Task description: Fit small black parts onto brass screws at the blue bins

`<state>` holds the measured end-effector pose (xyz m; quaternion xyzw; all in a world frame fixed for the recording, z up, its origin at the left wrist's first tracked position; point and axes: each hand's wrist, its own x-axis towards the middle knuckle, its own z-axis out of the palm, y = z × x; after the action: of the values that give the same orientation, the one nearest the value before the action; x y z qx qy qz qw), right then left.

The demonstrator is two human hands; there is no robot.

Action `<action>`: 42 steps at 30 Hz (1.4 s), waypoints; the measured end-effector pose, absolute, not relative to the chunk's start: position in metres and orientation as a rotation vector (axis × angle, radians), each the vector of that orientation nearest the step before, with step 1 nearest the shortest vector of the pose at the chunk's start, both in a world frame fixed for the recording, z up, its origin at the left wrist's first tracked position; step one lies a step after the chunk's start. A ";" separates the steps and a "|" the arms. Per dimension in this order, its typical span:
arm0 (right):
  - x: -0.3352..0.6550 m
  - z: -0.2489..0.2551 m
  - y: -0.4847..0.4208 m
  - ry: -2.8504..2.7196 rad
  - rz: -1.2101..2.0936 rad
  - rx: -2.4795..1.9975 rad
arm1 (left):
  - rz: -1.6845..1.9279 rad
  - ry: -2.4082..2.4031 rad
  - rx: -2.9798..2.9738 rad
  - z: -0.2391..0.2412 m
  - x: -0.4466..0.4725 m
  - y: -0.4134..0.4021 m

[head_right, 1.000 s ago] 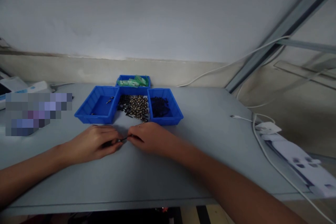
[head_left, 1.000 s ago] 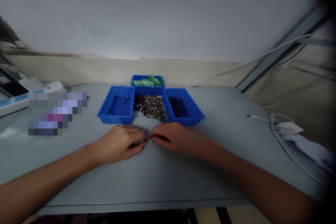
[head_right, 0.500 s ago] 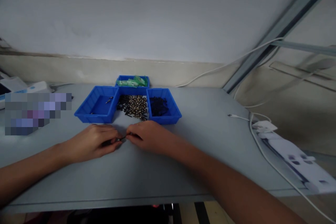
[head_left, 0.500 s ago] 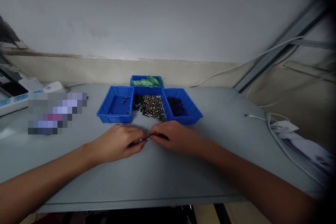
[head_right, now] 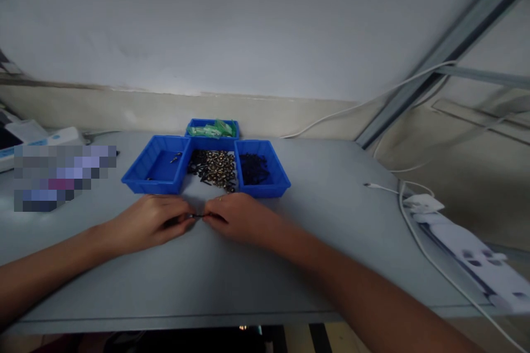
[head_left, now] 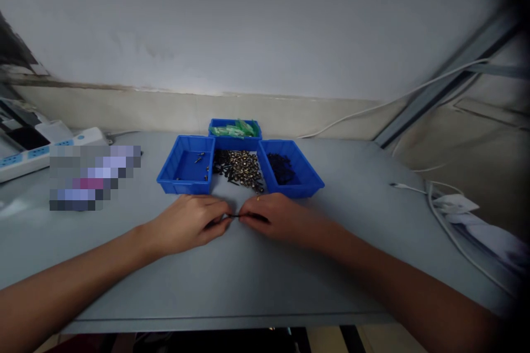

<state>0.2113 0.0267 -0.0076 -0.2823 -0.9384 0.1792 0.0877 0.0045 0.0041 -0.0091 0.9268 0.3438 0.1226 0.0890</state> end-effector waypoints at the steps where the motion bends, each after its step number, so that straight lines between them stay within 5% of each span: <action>1: 0.211 -0.008 0.027 -2.798 0.529 -0.837 | 0.384 1.020 2.747 -0.009 0.005 0.004; 42: 0.208 -0.002 0.016 -2.722 0.365 -0.764 | 0.393 1.018 2.709 -0.015 0.010 0.000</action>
<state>0.2076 0.0158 -0.0020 -0.2652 -0.9447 0.1267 0.1452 0.0099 0.0001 -0.0151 0.9219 0.3464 0.1338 0.1103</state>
